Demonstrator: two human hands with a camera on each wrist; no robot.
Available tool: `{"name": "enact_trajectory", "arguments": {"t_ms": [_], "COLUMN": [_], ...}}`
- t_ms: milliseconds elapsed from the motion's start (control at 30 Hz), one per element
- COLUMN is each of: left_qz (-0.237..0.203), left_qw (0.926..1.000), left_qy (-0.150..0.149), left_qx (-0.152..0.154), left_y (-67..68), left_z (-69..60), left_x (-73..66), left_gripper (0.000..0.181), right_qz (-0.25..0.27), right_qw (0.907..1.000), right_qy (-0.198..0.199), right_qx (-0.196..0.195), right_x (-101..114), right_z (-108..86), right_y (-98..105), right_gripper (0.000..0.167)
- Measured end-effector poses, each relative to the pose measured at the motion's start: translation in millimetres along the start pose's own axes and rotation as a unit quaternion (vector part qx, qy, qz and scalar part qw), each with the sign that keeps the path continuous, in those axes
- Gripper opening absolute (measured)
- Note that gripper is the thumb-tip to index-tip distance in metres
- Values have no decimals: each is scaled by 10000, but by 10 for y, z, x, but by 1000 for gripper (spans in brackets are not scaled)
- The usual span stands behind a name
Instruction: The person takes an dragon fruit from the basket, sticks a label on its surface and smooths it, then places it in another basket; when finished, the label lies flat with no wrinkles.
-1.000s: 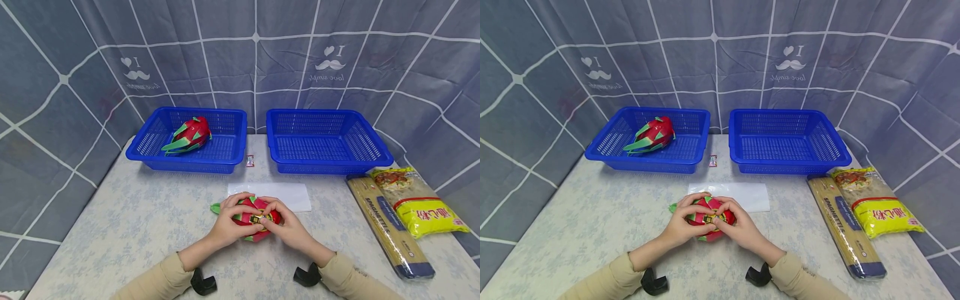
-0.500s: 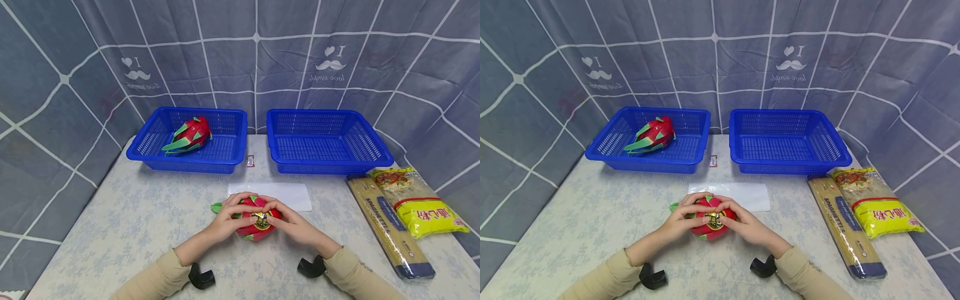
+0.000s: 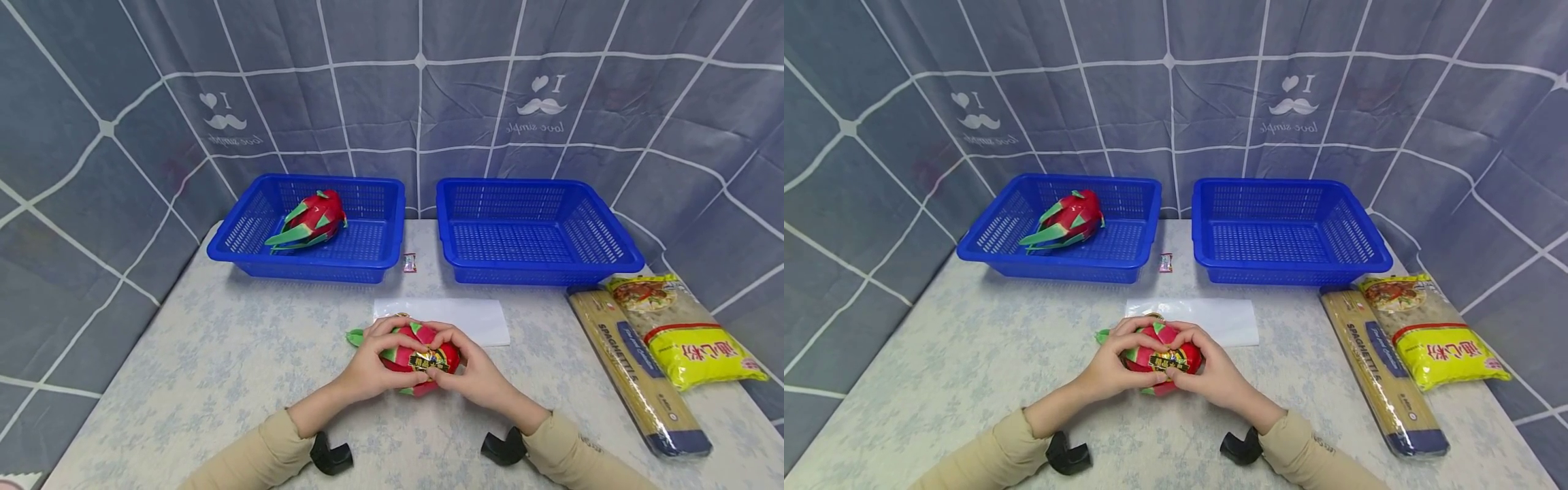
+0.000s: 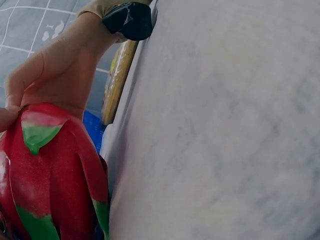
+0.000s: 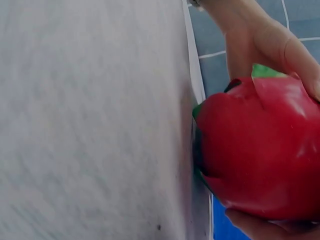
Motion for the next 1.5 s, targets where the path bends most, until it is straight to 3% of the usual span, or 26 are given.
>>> {"name": "enact_trajectory", "arguments": {"t_ms": [233, 433, 600, 733, 1000, 1100, 1233, 1367, 1500], "left_qz": [142, -195, -684, -765, -615, -853, -1159, -1216, -1030], "left_qw": [9995, 9978, 9938, 9938, 9953, 9929, 9876, 9862, 9898], "left_qy": [23, 241, 473, 576, 694, 713, 760, 698, 430], "left_qx": [272, 590, 738, 567, 270, 416, 730, 883, 889], "left_y": [-19, 13, 32, 37, 47, 50, 57, 63, 63], "left_z": [-1, 24, 40, 23, 21, 30, 39, 36, 41], "left_x": [34, 63, 92, 113, 124, 123, 131, 146, 125], "left_gripper": [35, 31, 28, 25, 18, 18, 22, 23, 20], "right_qz": [-31, 137, 491, 584, 99, 387, 801, 869, 652], "right_qw": [9993, 9968, 9932, 9940, 9997, 9988, 9940, 9907, 9915], "right_qy": [73, -148, 37, 180, -160, -157, -22, 117, 453], "right_qx": [364, 768, 1056, 903, 148, 247, 750, 1042, 1031], "right_x": [16, -27, -46, -43, -55, -57, -57, -54, -27], "right_z": [6, 10, 15, 20, 11, 12, 14, 17, 18], "right_y": [2, 41, 63, 51, 29, 18, 25, 71, 116], "right_gripper": [33, 35, 33, 30, 26, 23, 24, 25, 25]}}
Point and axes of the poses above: each hand's wrist, its own z-axis towards the middle knuckle, its own y-axis out of the back of the hand, x = y × z, the point moved 7 cm from there along z, towards the middle knuckle, and after that the axes turned 13 degrees about x, right-handed, at the moved point
